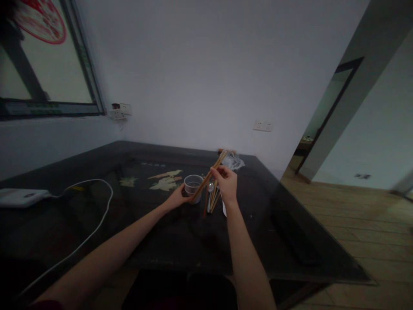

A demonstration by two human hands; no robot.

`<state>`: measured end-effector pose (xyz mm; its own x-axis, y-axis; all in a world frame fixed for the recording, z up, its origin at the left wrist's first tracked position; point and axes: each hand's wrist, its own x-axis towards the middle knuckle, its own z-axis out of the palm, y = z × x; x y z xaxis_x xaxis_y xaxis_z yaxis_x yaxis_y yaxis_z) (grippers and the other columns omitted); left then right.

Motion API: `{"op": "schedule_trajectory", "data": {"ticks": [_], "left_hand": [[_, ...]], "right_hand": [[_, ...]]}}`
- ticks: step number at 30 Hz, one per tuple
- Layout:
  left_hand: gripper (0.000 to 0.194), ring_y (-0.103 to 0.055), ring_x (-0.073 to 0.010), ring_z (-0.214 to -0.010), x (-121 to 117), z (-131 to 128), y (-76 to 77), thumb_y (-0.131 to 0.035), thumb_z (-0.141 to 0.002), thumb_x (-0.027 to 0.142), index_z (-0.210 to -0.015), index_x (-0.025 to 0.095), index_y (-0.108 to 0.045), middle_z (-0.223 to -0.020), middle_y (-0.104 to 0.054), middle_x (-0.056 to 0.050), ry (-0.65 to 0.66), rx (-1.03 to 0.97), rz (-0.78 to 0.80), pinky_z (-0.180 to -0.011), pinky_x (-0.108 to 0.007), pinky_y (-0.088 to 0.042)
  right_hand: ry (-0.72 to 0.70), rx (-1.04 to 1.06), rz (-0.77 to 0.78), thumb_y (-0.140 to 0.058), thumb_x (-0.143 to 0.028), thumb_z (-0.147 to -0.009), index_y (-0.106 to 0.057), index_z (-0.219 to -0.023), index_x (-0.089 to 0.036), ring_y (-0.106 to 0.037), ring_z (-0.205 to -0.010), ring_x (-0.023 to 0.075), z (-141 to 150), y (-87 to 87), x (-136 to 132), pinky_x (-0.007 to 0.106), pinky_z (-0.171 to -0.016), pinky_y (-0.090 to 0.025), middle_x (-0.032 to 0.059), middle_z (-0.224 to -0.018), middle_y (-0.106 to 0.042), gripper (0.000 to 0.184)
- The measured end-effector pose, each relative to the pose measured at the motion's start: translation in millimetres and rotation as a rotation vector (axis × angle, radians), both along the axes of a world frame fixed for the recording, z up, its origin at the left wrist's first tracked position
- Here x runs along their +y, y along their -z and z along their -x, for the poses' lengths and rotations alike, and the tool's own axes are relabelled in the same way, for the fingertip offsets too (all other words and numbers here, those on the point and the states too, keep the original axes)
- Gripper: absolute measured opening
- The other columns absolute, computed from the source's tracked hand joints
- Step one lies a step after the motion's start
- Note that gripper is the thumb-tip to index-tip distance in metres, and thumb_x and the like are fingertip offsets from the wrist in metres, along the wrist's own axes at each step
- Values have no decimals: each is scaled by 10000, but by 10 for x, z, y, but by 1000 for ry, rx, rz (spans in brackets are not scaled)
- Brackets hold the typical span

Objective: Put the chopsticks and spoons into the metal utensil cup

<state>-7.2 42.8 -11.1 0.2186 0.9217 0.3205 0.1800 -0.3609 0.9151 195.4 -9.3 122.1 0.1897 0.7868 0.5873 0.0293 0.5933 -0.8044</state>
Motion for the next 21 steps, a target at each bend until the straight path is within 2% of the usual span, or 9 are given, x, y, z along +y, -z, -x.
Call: {"op": "schedule_trajectory", "data": {"ticks": [5,9,12,15,21], "left_hand": [[736,-574,-261,-1096,14,14,9,-804,-578,324,-1209,135,-476,-1209,-592,-143,57,-8,16,-981,-433,-414],[717,-570,-265,-1107,5,10,-5,-807,-577,334,-1190,140,-487,-1198,-601,-137,52,-8,32,-984,-431,-413],[716,-577,-266,-1096,-3,7,-26,-810,-572,325,-1187,143,-493,-1188,-607,-136,52,-19,36,-984,-435,-414],[704,-584,-266,-1086,-22,4,-61,-811,-568,311,-1171,134,-494,-1191,-606,-144,60,-21,48,-978,-434,-423],[664,-600,-253,-1066,-58,-9,-120,-795,-591,277,-1163,134,-489,-1178,-618,-137,109,-72,75,-960,-414,-447]], "right_hand": [[132,130,-91,-708,-431,-663,-627,-770,-160,-593,-627,135,-35,-349,144,236,-511,-497,25,-733,-653,302],[100,-7,-105,-685,-450,-676,-614,-752,-161,-609,-614,146,62,-499,338,245,-512,-504,30,-697,-657,308],[50,-160,-57,-685,-459,-671,-621,-728,-156,-617,-594,158,189,-444,543,252,-498,-502,40,-670,-662,314],[17,-274,22,-689,-435,-673,-620,-684,-156,-613,-560,156,291,-298,771,244,-476,-493,42,-633,-658,288],[-24,-367,226,-705,-301,-668,-619,-666,-146,-611,-504,137,358,-25,1081,220,-450,-480,35,-611,-656,177]]}}
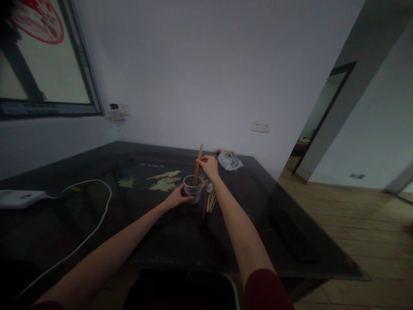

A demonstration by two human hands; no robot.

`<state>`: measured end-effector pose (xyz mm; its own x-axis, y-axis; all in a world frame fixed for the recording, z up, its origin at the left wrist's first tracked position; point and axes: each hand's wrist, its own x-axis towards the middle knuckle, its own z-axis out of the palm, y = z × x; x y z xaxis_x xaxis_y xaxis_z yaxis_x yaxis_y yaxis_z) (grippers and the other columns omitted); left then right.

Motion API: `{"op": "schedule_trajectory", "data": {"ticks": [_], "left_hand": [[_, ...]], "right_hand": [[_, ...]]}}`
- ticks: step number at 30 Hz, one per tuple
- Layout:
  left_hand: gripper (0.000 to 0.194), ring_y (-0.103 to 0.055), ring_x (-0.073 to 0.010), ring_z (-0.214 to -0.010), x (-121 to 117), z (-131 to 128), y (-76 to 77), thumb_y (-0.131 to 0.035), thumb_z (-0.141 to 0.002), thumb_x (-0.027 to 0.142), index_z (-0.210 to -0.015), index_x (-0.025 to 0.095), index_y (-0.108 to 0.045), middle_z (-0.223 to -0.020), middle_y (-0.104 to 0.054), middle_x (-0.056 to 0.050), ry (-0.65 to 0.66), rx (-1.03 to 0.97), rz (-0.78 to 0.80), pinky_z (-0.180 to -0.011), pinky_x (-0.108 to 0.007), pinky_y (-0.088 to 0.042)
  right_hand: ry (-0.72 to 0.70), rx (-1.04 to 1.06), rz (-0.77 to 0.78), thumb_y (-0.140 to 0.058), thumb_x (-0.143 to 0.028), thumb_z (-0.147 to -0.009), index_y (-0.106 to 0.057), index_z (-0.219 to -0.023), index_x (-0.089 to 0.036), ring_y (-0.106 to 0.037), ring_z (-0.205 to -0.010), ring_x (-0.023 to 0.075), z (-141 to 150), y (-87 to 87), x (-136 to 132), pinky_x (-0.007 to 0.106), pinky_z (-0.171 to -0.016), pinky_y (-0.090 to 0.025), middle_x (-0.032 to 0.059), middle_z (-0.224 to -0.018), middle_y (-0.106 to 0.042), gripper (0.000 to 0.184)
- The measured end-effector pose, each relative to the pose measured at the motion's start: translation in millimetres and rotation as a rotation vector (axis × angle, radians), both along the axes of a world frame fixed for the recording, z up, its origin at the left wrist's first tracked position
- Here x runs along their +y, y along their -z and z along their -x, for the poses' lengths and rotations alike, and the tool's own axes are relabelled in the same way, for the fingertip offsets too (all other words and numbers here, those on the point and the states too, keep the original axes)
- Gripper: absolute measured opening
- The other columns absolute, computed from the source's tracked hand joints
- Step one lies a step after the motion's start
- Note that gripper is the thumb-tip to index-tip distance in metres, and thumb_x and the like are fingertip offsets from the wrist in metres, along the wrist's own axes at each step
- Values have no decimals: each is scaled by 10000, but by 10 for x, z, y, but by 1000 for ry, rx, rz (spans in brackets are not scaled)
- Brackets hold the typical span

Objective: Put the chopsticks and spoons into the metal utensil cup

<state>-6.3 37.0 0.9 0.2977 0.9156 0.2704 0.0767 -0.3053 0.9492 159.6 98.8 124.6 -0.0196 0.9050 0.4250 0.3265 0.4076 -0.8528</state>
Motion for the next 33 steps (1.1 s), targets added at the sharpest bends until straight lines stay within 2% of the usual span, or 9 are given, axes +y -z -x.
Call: {"op": "schedule_trajectory", "data": {"ticks": [3,12,17,27,33], "left_hand": [[674,-602,-258,-1064,6,-2,-1,-799,-586,272,-1169,134,-490,-1187,-615,-142,-8,16,0,-956,-420,-451],[695,-590,-258,-1091,13,7,-2,-797,-596,270,-1200,142,-477,-1216,-602,-132,-15,39,13,-967,-409,-450],[680,-585,-265,-1092,1,-4,-17,-798,-589,264,-1177,132,-483,-1207,-604,-141,-9,16,10,-966,-421,-447],[648,-590,-261,-1083,4,7,-11,-790,-603,266,-1154,136,-476,-1203,-599,-143,-1,38,-10,-959,-416,-454],[662,-603,-257,-1053,-6,5,-25,-780,-606,254,-1178,135,-467,-1199,-600,-141,-3,46,13,-944,-423,-461]], "right_hand": [[1,-29,59,-711,-287,-655,-624,-650,-153,-616,-501,133,9,81,54,214,-455,-481,25,-591,-652,160],[-53,-35,92,-761,-360,-611,-646,-623,-158,-609,-477,126,53,249,69,207,-457,-487,11,-548,-654,233],[-38,-83,61,-773,-347,-612,-653,-625,-154,-607,-476,123,71,253,70,201,-456,-480,13,-549,-655,228],[-30,-75,95,-778,-327,-618,-653,-643,-145,-638,-526,142,70,256,20,213,-492,-507,26,-572,-666,222],[-20,-83,111,-747,-279,-665,-662,-675,-133,-635,-523,143,75,270,37,216,-499,-510,45,-615,-686,169]]}}
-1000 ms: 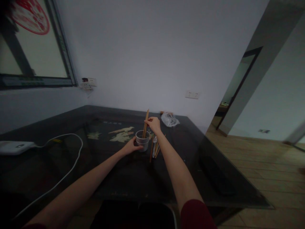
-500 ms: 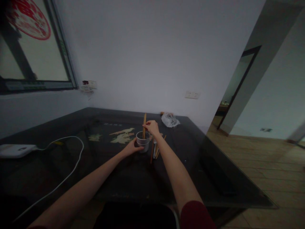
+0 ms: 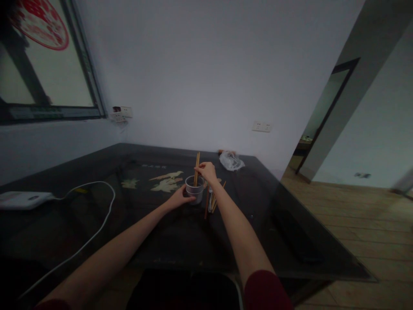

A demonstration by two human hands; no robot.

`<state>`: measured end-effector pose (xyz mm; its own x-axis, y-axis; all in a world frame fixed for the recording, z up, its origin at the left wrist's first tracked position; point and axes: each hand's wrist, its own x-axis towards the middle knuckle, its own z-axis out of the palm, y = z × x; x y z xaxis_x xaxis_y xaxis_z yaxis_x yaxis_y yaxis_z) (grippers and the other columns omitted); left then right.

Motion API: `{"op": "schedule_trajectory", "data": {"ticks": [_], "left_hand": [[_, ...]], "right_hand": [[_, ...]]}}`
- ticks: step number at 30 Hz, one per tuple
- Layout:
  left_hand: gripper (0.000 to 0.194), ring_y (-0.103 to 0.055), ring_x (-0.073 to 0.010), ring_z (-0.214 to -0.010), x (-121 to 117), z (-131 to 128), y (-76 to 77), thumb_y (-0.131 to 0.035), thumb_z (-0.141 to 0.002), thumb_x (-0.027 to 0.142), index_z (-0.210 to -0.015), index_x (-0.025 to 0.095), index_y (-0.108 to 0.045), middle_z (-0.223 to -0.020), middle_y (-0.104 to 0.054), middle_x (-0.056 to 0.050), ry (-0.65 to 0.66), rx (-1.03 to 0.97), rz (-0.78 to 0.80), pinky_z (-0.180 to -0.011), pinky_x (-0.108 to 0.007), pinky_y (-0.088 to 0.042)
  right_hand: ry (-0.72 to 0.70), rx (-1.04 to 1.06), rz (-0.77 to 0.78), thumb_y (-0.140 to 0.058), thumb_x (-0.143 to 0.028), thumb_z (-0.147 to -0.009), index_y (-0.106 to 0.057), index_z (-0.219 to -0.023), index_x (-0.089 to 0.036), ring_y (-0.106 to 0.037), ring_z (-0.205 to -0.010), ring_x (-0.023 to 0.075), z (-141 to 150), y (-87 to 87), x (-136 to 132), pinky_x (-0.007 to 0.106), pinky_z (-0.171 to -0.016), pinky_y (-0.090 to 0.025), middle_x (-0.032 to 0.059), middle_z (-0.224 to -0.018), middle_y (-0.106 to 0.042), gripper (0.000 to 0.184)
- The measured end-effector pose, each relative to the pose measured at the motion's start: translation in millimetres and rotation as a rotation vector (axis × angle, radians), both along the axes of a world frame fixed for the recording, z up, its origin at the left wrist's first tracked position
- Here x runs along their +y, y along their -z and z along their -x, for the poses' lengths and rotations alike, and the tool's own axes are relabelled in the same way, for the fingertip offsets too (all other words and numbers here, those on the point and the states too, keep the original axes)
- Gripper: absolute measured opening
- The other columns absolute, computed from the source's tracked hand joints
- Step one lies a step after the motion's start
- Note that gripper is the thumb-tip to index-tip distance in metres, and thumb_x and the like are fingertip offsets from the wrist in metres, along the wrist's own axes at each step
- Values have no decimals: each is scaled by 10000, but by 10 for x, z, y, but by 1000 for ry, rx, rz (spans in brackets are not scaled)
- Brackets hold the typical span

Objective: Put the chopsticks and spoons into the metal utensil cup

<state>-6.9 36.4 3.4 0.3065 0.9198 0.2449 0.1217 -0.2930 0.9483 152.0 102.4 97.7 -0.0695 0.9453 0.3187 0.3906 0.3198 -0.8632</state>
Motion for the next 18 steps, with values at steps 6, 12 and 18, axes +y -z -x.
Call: {"op": "schedule_trajectory", "data": {"ticks": [6,12,18], "left_hand": [[687,-603,-246,-1057,29,3,42,-786,-603,265,-1199,137,-470,-1198,-606,-130,-2,-5,-21,-957,-406,-455],[713,-593,-256,-1079,22,-5,38,-794,-593,266,-1214,133,-470,-1206,-604,-142,3,-30,-17,-956,-405,-452],[719,-584,-266,-1091,29,7,48,-789,-598,296,-1223,134,-473,-1213,-599,-144,-7,-5,-44,-964,-413,-442]], "right_hand": [[13,-97,-24,-726,-266,-690,-684,-720,-130,-649,-566,145,-6,28,55,214,-545,-515,50,-658,-700,145],[39,-74,-17,-719,-254,-688,-688,-740,-129,-642,-567,143,4,69,91,219,-548,-505,47,-670,-698,139],[45,-112,-28,-721,-278,-684,-702,-721,-120,-605,-559,131,-35,67,110,212,-534,-456,47,-644,-684,164]]}}
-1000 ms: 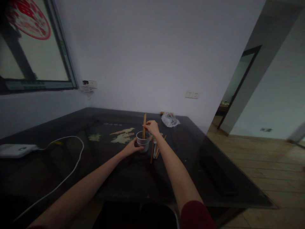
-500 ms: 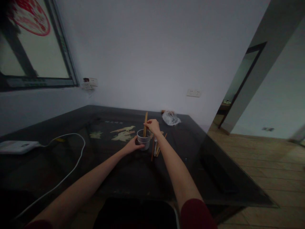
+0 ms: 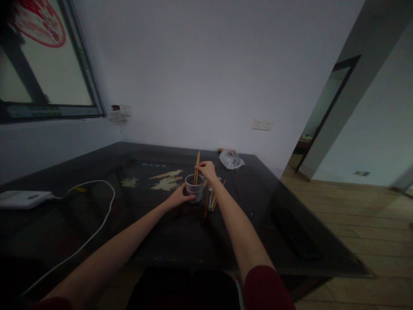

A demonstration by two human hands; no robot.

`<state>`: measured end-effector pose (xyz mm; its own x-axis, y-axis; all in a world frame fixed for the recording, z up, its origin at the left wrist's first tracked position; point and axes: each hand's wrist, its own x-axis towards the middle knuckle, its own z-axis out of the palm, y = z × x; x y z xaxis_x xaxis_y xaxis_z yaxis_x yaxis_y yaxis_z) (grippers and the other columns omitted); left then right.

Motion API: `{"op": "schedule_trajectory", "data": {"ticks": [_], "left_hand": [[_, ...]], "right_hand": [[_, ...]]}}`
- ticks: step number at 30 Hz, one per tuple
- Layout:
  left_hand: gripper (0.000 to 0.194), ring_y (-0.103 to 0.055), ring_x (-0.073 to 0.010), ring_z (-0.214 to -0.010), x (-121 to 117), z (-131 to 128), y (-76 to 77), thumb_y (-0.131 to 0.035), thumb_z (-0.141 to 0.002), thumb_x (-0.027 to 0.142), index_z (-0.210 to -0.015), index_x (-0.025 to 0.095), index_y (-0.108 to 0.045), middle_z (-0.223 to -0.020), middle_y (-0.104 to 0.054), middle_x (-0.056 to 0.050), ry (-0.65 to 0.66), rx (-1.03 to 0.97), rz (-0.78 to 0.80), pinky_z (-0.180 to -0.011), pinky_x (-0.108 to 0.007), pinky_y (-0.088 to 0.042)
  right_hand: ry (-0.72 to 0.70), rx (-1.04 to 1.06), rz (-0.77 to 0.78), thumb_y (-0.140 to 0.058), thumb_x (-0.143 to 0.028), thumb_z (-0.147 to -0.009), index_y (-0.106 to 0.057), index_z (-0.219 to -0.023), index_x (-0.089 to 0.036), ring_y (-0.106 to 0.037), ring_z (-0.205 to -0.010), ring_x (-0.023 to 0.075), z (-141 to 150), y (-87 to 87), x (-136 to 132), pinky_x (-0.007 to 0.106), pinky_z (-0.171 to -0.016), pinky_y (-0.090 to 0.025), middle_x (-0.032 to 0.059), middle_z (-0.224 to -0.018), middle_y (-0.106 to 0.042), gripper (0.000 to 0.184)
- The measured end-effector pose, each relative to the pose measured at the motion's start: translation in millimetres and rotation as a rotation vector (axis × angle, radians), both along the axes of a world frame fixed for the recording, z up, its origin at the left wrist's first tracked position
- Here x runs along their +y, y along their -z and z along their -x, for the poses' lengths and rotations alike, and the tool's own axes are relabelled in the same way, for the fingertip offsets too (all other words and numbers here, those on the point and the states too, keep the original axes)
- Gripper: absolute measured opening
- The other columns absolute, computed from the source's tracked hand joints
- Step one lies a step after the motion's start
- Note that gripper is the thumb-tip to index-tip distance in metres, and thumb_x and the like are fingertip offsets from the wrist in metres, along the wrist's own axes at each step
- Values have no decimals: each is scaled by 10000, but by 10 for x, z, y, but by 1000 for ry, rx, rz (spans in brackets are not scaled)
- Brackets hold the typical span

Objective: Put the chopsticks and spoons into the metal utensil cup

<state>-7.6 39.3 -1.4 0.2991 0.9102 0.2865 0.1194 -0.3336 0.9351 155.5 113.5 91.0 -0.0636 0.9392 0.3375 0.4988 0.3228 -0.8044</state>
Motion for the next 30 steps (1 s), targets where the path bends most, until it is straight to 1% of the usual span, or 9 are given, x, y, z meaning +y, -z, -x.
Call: {"op": "schedule_trajectory", "data": {"ticks": [4,11,15,18,22,25,28,30], "left_hand": [[718,-584,-273,-1086,1,8,-5,-789,-599,303,-1219,130,-472,-1211,-597,-146,-13,26,12,-951,-417,-450],[684,-595,-263,-1065,-15,12,-20,-789,-602,283,-1195,136,-483,-1186,-612,-133,-14,28,24,-944,-414,-457],[704,-589,-259,-1082,13,4,20,-792,-600,279,-1206,136,-464,-1225,-589,-142,18,-20,40,-955,-409,-453],[745,-575,-270,-1107,46,6,60,-801,-592,292,-1229,129,-449,-1257,-564,-159,15,-28,29,-966,-416,-444],[758,-567,-275,-1120,78,24,93,-804,-595,327,-1237,128,-453,-1233,-581,-158,16,-8,13,-984,-428,-427],[740,-574,-272,-1111,81,35,93,-803,-598,330,-1227,135,-464,-1217,-594,-148,37,-14,14,-980,-433,-429],[723,-587,-267,-1090,72,37,81,-802,-598,323,-1212,137,-469,-1207,-600,-144,49,-25,22,-964,-428,-444],[710,-589,-262,-1085,64,36,72,-799,-603,321,-1205,140,-468,-1208,-599,-140,44,-23,27,-958,-420,-452]], "right_hand": [[-42,54,26,-710,-267,-696,-700,-701,-123,-579,-516,113,-8,14,16,204,-516,-447,36,-613,-673,144],[-92,125,56,-724,-240,-679,-700,-689,-123,-600,-513,126,3,4,18,222,-524,-488,45,-628,-685,120],[-87,102,31,-721,-235,-685,-702,-700,-116,-601,-507,129,12,4,13,226,-523,-495,56,-635,-688,122],[-77,111,42,-718,-228,-690,-700,-716,-111,-602,-503,125,14,11,11,222,-522,-501,62,-641,-691,121],[-89,131,64,-728,-250,-687,-705,-750,-109,-619,-524,129,3,3,-7,220,-539,-515,65,-657,-699,156],[-77,140,71,-730,-276,-687,-712,-804,-108,-636,-558,136,-17,-19,-24,230,-562,-524,77,-713,-714,206],[-61,123,43,-707,-272,-706,-715,-847,-108,-645,-600,142,-70,-46,-48,235,-575,-518,91,-769,-723,217],[-47,127,-6,-680,-256,-723,-713,-863,-110,-647,-630,147,-143,-64,-90,235,-582,-511,92,-786,-723,205]]}}
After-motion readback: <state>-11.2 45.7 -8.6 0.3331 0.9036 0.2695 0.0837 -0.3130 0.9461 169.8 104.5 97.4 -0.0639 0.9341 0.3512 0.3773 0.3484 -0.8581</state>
